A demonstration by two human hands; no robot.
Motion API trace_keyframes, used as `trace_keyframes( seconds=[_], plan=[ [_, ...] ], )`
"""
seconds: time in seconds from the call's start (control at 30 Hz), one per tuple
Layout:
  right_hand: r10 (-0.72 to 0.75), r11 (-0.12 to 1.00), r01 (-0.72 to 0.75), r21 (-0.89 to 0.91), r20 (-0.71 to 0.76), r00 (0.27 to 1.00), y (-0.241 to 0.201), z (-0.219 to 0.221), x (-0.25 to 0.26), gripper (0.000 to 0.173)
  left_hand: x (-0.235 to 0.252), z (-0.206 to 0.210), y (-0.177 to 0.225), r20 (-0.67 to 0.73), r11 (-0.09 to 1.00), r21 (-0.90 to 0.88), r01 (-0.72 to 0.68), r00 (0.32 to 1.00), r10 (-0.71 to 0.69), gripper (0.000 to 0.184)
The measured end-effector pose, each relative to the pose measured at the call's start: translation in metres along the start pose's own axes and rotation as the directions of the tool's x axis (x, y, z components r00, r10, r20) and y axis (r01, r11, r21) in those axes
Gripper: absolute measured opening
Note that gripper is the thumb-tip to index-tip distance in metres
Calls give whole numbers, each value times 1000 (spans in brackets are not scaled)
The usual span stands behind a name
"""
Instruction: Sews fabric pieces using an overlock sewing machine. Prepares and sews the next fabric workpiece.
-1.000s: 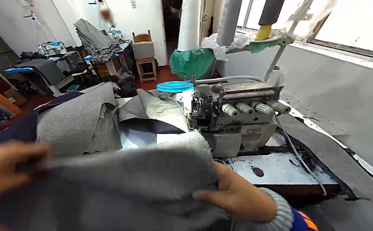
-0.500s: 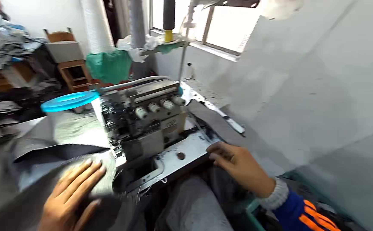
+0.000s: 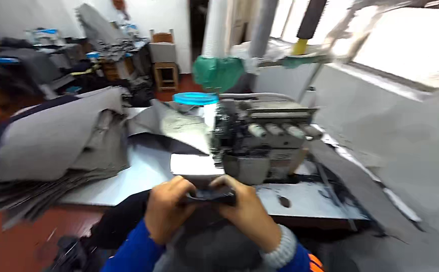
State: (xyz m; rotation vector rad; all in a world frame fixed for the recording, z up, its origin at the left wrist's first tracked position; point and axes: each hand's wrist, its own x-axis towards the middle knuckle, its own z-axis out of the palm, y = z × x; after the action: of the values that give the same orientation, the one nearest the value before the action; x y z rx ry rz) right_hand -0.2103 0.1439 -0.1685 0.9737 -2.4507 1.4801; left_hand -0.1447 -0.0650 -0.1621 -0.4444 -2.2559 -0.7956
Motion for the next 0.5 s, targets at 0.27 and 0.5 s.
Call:
trace_keyframes(
  seconds=[0.27,0.5],
  plan=[
    [-70,951,70,301,-9,997,-30,-25,-13,15,-77,-77,-33,387,901,116,418,816,-428,19],
    [135,875,-139,463,42,990,-38,-46,0,19,-145,-188,-53,326,672,299,678,589,-739,12]
  ],
)
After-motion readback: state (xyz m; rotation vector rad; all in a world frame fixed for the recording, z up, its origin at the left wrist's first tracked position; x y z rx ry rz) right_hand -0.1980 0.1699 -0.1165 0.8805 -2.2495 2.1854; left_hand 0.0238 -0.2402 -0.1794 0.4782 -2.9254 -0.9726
